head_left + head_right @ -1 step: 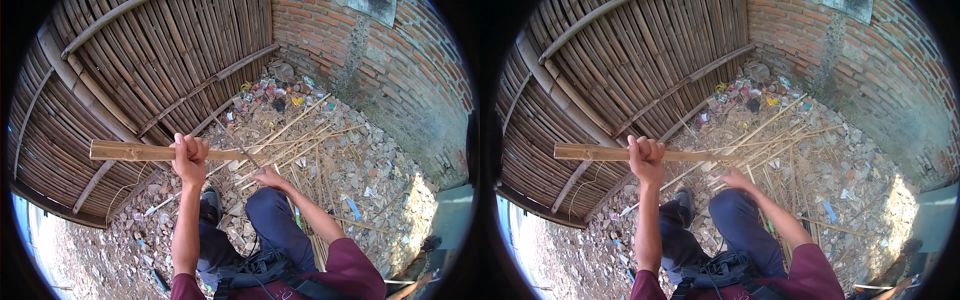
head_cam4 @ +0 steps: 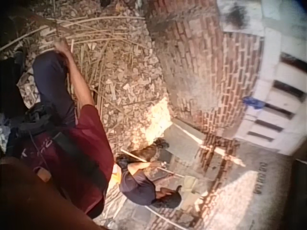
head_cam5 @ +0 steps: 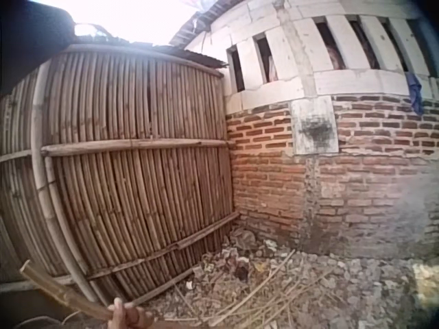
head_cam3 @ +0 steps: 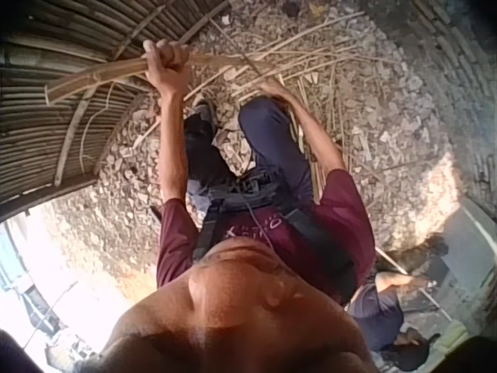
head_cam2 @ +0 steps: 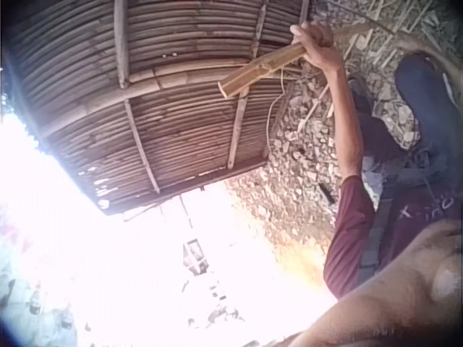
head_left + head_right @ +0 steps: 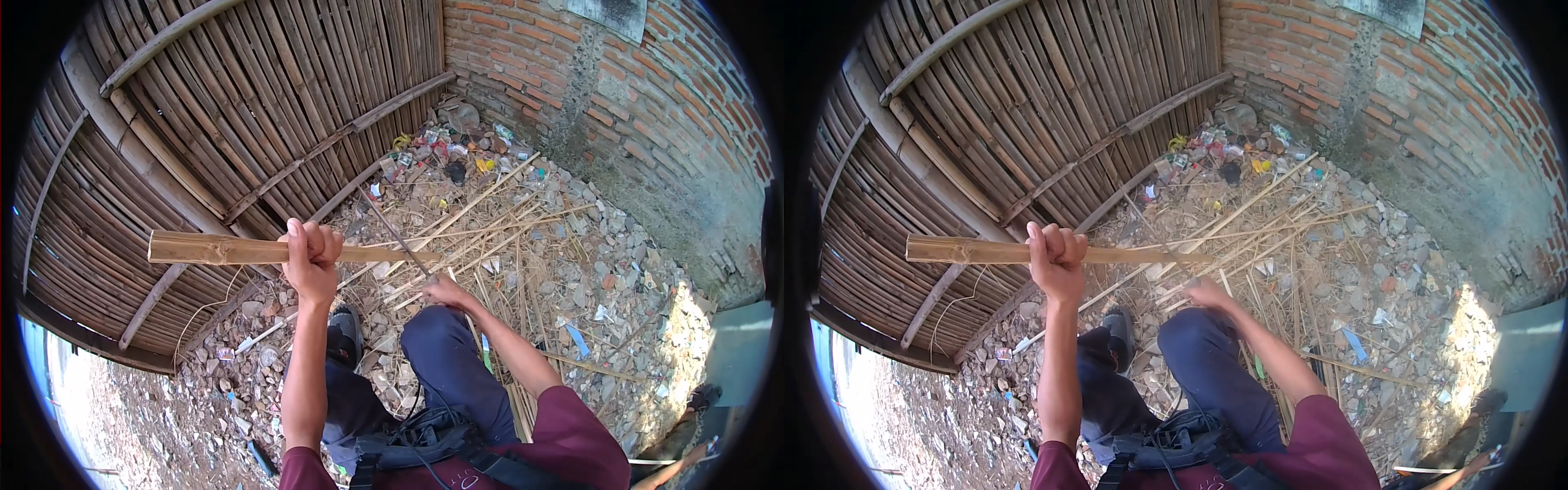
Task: The person uses a knife to shave and smooth several thin strips of bamboo, then uses a larger machete-like blade to trim and split a larger bamboo piece while sitting on the ground.
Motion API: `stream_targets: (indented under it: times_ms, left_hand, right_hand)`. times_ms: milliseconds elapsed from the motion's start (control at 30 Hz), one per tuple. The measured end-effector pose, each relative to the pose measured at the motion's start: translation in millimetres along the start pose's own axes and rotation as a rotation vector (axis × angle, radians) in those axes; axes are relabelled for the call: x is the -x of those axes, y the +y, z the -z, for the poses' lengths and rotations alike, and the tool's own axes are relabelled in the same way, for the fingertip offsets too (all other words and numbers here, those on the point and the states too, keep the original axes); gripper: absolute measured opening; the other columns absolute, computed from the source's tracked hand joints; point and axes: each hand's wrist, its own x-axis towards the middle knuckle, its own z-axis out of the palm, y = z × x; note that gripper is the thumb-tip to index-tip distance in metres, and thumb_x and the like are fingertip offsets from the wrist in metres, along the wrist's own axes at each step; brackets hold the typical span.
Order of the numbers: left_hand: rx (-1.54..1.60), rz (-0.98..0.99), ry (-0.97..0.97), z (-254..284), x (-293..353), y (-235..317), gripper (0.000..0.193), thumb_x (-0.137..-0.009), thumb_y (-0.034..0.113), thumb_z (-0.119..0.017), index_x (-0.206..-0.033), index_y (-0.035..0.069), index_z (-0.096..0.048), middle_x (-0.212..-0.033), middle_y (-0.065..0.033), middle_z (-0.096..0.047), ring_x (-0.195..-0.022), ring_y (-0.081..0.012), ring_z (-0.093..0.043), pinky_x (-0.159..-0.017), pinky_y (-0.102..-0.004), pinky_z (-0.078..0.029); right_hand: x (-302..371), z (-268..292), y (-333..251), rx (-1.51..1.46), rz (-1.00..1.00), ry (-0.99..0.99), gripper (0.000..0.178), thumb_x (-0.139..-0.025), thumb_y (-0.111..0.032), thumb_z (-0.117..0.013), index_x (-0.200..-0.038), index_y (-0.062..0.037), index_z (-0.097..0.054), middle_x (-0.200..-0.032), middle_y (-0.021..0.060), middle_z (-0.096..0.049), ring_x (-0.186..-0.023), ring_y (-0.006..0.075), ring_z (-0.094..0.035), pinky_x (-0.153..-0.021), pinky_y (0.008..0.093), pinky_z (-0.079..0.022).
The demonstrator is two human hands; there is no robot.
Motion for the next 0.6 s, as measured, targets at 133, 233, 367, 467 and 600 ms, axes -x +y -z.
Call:
stream_targets:
  times_ms: [133,233,367,467,600]
  left_hand:
    - [-0.001,-0.027,-0.160,10,3,11,0.062,-0.113,0.044,-0.043,-0.062,0.016,-0.021,-0.055,0.0046,-0.015,-0.045,-0.0106,-0.014,-0.048,-0.0331,-0.015]
    - [-0.027,0.012,-0.196,10,-2,9,0.063,-0.113,0.044,-0.043,-0.062,0.016,-0.021,-0.054,0.0046,-0.015,-0.045,-0.0105,-0.012,-0.048,-0.0328,-0.015]
    - [-0.057,0.009,-0.142,0,-7,10,0.065,-0.114,0.043,-0.041,-0.060,0.016,-0.019,-0.052,0.0051,-0.013,-0.044,-0.0107,-0.012,-0.048,-0.0320,-0.016]
    - [-0.026,-0.003,-0.202,3,-6,10,0.064,-0.115,0.040,-0.042,-0.060,0.013,-0.022,-0.052,0.0040,-0.016,-0.044,-0.0106,-0.015,-0.047,-0.0321,-0.016]
    - [0.015,0.021,-0.190,-4,-4,3,0.062,-0.115,0.037,-0.043,-0.062,0.011,-0.024,-0.051,0.0028,-0.019,-0.044,-0.0106,-0.018,-0.047,-0.0325,-0.017]
  right_hand:
    - [6,34,21,-0.183,-0.299,-0.076,0.016,-0.088,-0.012,-0.062,-0.076,-0.0084,-0.053,-0.060,-0.0039,-0.047,-0.046,0.0063,-0.039,-0.042,0.0264,-0.031]
    - [11,37,9,-0.202,-0.358,-0.107,0.020,-0.087,-0.009,-0.061,-0.075,-0.0119,-0.046,-0.060,-0.0069,-0.040,-0.047,0.0045,-0.034,-0.042,0.0250,-0.030]
    - [33,22,-72,-0.123,-0.197,-0.180,0.021,-0.088,-0.009,-0.061,-0.076,-0.0133,-0.045,-0.061,-0.0080,-0.041,-0.048,0.0044,-0.034,-0.043,0.0251,-0.028]
    - [40,3,-106,-0.069,0.029,-0.273,0.014,-0.085,-0.014,-0.064,-0.079,-0.0094,-0.052,-0.061,-0.0063,-0.043,-0.051,0.0078,-0.038,-0.047,0.0282,-0.029]
    - [26,-4,-72,-0.065,0.141,-0.136,0.013,-0.088,-0.010,-0.062,-0.078,-0.0085,-0.053,-0.061,-0.0055,-0.046,-0.049,0.0073,-0.039,-0.045,0.0280,-0.030]
